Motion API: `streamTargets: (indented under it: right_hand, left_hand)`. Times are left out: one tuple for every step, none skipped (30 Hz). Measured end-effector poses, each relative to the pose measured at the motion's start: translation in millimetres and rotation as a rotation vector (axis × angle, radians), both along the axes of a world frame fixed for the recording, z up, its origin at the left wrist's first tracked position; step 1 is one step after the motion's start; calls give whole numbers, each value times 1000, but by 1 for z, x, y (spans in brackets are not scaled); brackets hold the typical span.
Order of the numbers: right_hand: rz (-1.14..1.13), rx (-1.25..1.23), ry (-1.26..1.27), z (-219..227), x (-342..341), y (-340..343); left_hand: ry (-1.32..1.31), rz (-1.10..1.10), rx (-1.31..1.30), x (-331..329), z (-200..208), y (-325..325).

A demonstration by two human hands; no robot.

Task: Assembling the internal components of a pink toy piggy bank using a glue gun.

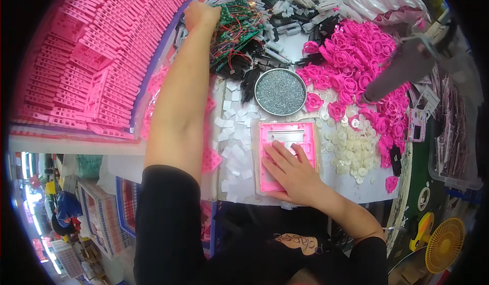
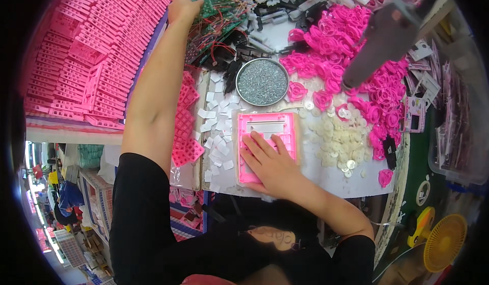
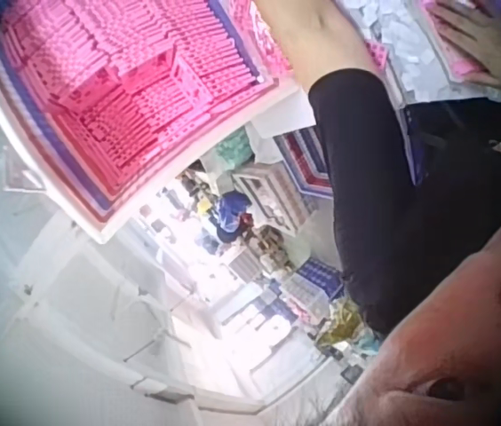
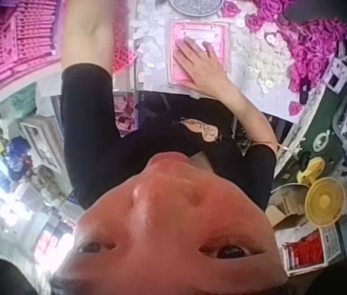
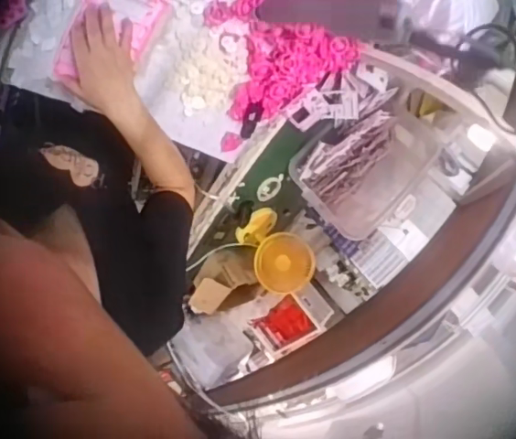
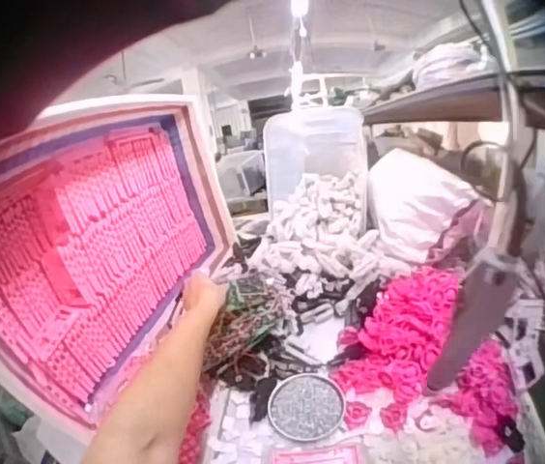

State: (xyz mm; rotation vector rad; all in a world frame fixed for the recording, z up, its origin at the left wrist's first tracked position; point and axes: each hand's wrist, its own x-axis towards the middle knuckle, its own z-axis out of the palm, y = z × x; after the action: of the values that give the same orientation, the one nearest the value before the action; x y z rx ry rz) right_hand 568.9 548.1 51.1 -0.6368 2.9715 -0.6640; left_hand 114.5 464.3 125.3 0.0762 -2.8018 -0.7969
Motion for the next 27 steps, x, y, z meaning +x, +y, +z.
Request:
streamTargets:
  right_hand:
    - [6, -10, 4, 1, 0, -1]
    - [13, -18, 13, 1, 0, -2]
    - [18, -23, 21, 2, -1, -2]
    - [19, -25, 26, 2, -1, -2]
    - [20, -30, 32, 2, 0, -2]
    - [11, -31, 34, 2, 0, -1]
    - [4, -32, 37, 1, 1, 1]
    - [-2, -31, 43, 1, 0, 2]
    - [2, -34, 49, 0, 0, 2]
    - [8, -37, 56, 0, 1, 1]
    - [14, -43, 52, 0, 3, -2]
    - [7, -40, 48, -1, 3, -1]
    - [2, -37, 45, -1, 3, 0]
    - [8, -38, 44, 0, 0, 1]
    - [11, -41, 38, 0, 1, 3]
    - [14, -51, 33, 1, 1, 2]
    - [12, -137, 51, 1, 2, 3]
    - [19, -224, 82, 4, 1, 7]
    - [23, -309, 112, 6, -2, 11]
    - [25, -377, 152, 13, -7, 17]
    - [29, -451, 189, 21, -11, 21]
    - [36, -523, 218, 27, -14, 21]
    - [32, -552, 202, 28, -15, 19]
    - [49, -583, 187, 32, -18, 16]
    - [35, -594, 178, 33, -25, 21]
    - [43, -635, 179, 35, -31, 26]
    - [57, -685, 174, 37, -34, 27]
  left_hand:
    - [-44, -28, 33, -4, 2, -5]
    - [-88, -57, 67, -15, 1, -12]
    - [-134, -89, 103, -24, -2, -14]
    - [-146, -103, 135, -29, -9, -11]
    - [-158, -115, 166, -34, -17, -9]
    - [-174, -137, 201, -28, -17, -1]
    - [-138, -130, 133, -22, -15, 6]
    - [-101, -121, 64, -14, -14, 12]
    - [-64, -102, -7, -4, -10, 11]
    - [39, -59, -19, -5, -18, 8]
    - [143, -13, -31, -8, -34, 4]
    - [218, -23, -44, -5, -32, 9]
    - [288, -24, -59, 1, -31, 10]
    - [329, -66, -86, 7, -29, 4]
    - [364, -111, -113, 20, -25, -1]
    - [370, -137, 21, 28, -19, -9]
    - [373, -160, 155, 34, -12, -18]
    - [390, -177, 286, 39, -2, -31]
    - [289, -240, 654, 45, 2, -42]
    - [176, -302, 1020, 52, 5, -54]
    - [49, -360, 1378, 66, 7, -67]
    - [47, -402, 1537, 93, 14, -76]
    - [292, -307, 1229, 91, 1, -92]
    - [528, -195, 899, 91, -6, -114]
    - [700, -274, 734, 106, 5, -110]
    - [866, -349, 562, 129, 15, -111]
    - [1021, -415, 369, 158, 25, -115]
